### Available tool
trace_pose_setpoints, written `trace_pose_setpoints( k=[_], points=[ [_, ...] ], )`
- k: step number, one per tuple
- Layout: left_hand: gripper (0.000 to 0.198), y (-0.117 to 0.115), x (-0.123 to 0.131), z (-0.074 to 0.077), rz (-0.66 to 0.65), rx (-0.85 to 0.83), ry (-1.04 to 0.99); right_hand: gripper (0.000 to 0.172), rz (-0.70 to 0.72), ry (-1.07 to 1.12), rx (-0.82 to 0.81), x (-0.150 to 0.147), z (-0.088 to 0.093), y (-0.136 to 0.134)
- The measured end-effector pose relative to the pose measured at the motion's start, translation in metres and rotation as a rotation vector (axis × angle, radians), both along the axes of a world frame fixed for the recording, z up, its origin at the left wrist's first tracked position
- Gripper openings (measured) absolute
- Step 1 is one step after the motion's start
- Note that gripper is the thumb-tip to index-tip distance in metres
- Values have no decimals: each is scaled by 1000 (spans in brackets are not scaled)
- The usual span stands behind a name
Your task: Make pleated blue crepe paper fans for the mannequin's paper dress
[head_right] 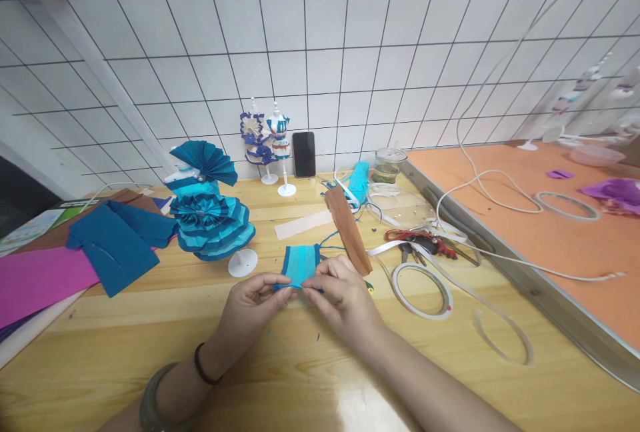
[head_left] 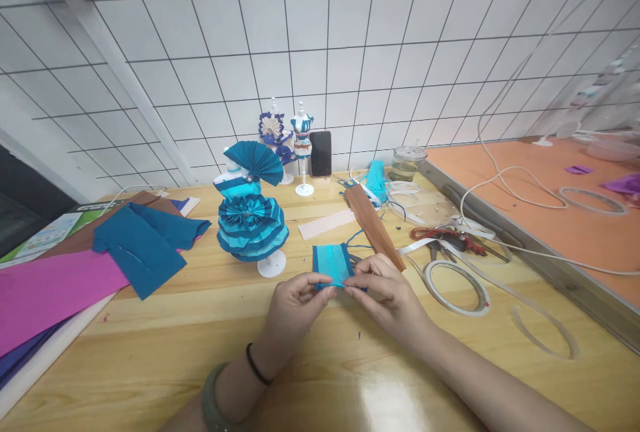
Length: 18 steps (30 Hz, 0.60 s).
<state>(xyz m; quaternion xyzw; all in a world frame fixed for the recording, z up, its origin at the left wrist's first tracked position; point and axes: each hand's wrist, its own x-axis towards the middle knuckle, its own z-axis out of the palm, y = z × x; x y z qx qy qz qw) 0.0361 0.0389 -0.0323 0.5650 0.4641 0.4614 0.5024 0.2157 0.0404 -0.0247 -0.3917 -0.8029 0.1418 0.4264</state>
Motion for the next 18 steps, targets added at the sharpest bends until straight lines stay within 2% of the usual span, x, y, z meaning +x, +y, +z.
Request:
trace_pose_setpoints(
  k=[6,13,18],
  points=[
    [12,-1,0,2,-19,16,3,21,14,4,-13,-3,1,-2],
    [22,-2,0,7,-41,-55,-50,15,35,10,1,-1,-2,0],
    [19,0,-2,5,-43,-79,-41,15,38,13,11,2,-4,3]
  ],
)
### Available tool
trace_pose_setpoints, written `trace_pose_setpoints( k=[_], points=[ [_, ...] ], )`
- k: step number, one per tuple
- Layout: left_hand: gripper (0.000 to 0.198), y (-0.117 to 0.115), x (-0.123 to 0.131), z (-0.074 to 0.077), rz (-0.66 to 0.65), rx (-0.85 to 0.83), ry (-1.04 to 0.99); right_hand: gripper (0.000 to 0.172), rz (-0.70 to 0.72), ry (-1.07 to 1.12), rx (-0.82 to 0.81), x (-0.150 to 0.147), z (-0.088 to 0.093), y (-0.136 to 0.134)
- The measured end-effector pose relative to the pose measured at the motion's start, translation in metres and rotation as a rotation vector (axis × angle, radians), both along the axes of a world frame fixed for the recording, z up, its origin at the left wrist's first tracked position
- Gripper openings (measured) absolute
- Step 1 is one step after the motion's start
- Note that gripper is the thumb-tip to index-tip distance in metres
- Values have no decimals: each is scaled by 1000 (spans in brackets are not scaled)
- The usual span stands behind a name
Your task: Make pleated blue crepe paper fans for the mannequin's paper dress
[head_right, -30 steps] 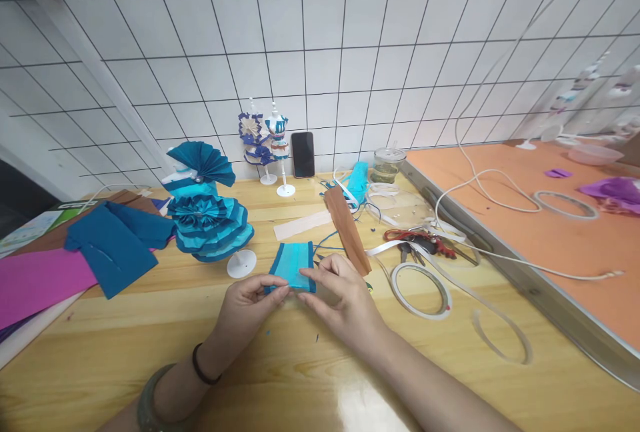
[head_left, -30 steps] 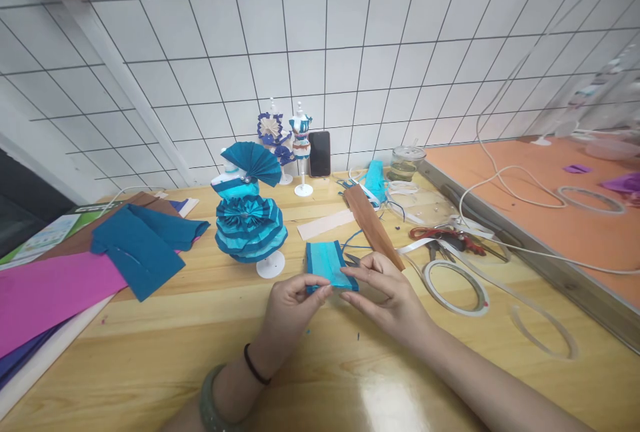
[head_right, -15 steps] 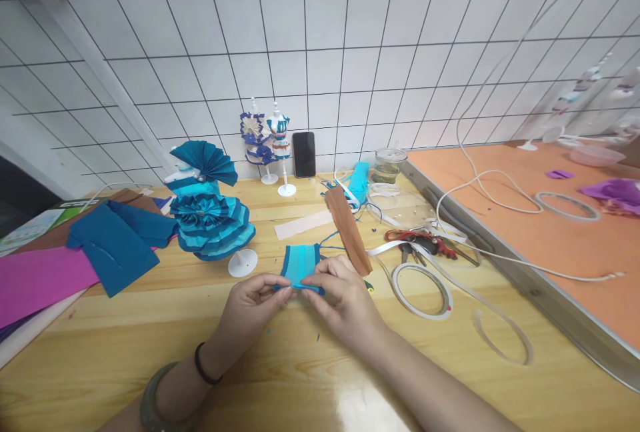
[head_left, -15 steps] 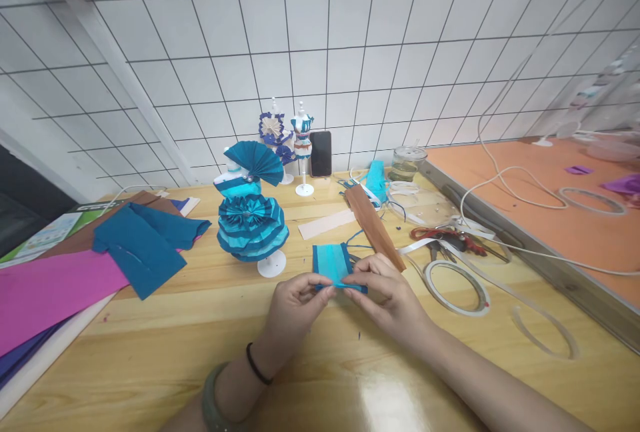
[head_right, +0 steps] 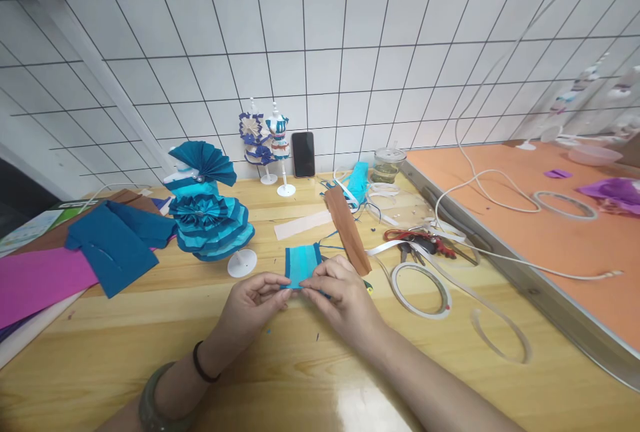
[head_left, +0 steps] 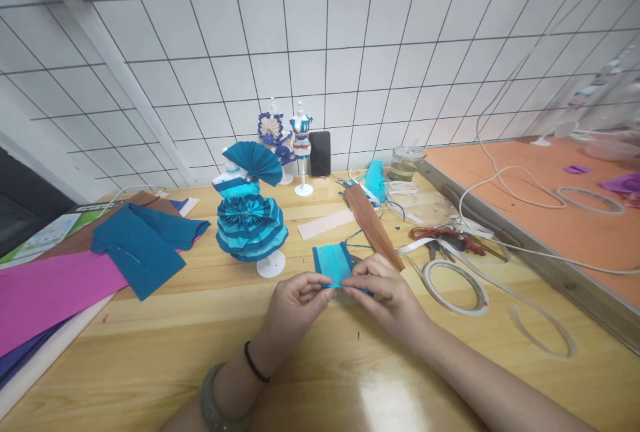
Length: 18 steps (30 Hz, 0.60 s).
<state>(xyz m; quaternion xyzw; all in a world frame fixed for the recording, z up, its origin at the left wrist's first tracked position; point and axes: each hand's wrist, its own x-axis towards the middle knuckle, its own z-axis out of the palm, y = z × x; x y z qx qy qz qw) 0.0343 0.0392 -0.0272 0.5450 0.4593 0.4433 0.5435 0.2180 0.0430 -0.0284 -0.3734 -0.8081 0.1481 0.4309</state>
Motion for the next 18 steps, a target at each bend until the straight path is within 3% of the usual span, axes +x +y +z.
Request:
trace_pose_setpoints(
  k=[7,11,14,18],
  points=[
    [18,1,-1,-4,-3,6,3,17,0,10,22,1,-3,3],
    [29,2,-1,0,8,-30,-29,19,16,23,9,1,-1,3],
    [44,2,-1,3,-41,-57,-78,13,8,22,-4,1,2,2],
    [40,3,-3,3,-98,-61,-101,10,-21,4,-18,2,4,2]
  ],
)
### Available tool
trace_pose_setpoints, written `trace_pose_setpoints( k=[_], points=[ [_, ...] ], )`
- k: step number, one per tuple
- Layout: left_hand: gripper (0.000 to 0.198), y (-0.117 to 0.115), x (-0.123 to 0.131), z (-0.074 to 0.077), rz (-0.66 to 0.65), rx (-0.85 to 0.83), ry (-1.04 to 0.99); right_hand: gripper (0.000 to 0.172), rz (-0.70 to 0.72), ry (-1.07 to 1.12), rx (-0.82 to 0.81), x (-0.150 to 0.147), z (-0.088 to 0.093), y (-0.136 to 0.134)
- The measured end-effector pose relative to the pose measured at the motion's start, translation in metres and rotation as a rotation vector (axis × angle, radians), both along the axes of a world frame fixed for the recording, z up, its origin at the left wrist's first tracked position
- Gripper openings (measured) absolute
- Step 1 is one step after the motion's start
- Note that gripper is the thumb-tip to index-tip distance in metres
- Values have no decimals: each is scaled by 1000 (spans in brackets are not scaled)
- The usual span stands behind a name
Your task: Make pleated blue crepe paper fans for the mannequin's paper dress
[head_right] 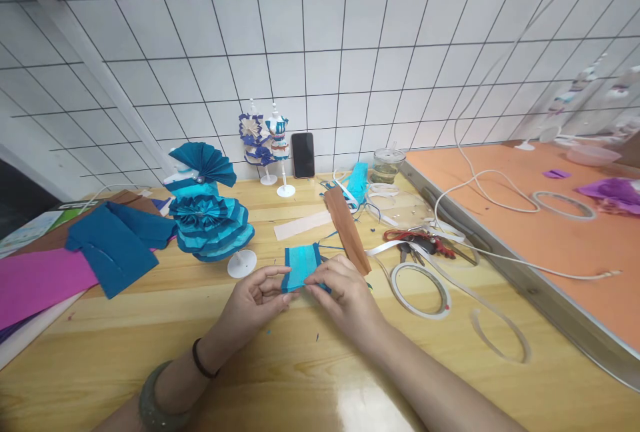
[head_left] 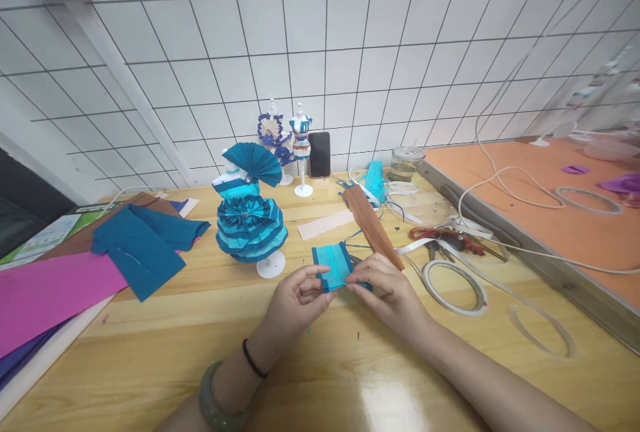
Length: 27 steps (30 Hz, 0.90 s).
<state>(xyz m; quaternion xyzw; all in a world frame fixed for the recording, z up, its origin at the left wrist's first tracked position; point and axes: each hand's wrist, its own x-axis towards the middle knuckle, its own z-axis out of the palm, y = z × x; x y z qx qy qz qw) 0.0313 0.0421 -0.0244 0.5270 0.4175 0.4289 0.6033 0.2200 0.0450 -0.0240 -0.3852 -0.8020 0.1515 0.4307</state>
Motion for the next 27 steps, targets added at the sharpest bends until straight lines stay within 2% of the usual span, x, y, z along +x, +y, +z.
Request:
trace_pose_setpoints(
  k=[6,10,12,17,22,24,27],
  points=[
    [39,2,-1,-5,-36,-16,-17,11,-9,21,-12,0,-1,0],
    [45,1,2,-8,-86,-63,-70,13,47,18,-3,-3,-3,-2],
    [39,1,3,-9,-90,-44,-49,15,76,8,6,-5,-4,-2],
    [21,2,0,-11,27,61,117,16,42,26,-3,-5,-1,-3],
    [17,1,0,-4,140,141,143,21,-81,53,-237,-4,-3,-7],
    [14,0,1,-2,174,185,141,27,-63,70,-309,-5,-5,-10],
    [12,-3,2,-2,195,227,155,32,7,89,-321,-7,-6,-13]
  ],
)
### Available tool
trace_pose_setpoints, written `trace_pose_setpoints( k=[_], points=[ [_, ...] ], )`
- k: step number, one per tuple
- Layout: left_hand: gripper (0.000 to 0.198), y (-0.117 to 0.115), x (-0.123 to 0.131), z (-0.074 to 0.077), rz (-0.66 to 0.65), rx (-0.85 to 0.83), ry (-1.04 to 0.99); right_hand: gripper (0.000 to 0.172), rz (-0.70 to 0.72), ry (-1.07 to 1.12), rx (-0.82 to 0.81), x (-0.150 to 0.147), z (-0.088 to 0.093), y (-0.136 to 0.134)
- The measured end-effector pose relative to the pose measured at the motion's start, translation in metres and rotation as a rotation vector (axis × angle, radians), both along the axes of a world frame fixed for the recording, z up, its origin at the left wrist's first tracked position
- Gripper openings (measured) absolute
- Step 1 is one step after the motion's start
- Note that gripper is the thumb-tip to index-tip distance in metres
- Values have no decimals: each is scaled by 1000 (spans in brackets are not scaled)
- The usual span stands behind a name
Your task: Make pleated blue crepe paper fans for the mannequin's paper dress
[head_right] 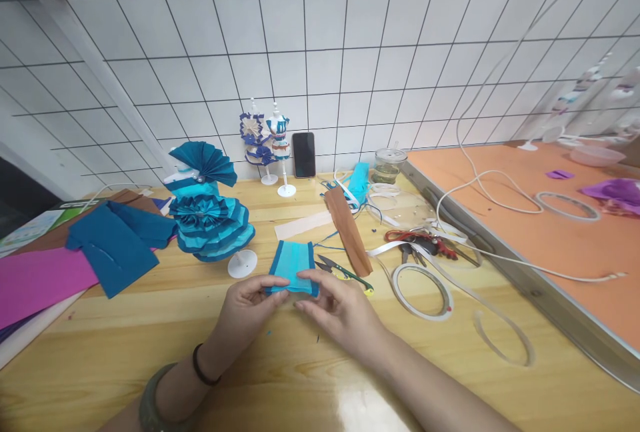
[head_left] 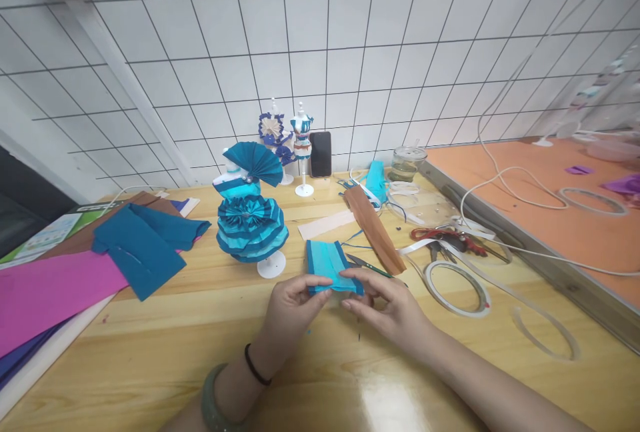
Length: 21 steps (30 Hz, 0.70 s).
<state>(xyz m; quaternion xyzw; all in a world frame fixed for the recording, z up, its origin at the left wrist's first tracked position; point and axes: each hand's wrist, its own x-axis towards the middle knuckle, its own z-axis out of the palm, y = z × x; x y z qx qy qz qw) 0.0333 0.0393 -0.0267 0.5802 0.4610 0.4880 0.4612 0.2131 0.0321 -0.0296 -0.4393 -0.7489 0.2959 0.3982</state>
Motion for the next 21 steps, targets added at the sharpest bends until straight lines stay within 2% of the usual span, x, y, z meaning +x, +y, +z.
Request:
trace_pose_setpoints(
  k=[6,12,21],
  points=[
    [12,-1,1,0,-38,47,2,16,-10,200,-62,-2,9,-1],
    [13,0,0,0,-65,16,-40,22,-51,229,-122,-1,9,3],
    [9,-2,0,0,-50,49,-18,13,-38,371,-222,-1,7,4]
  ],
)
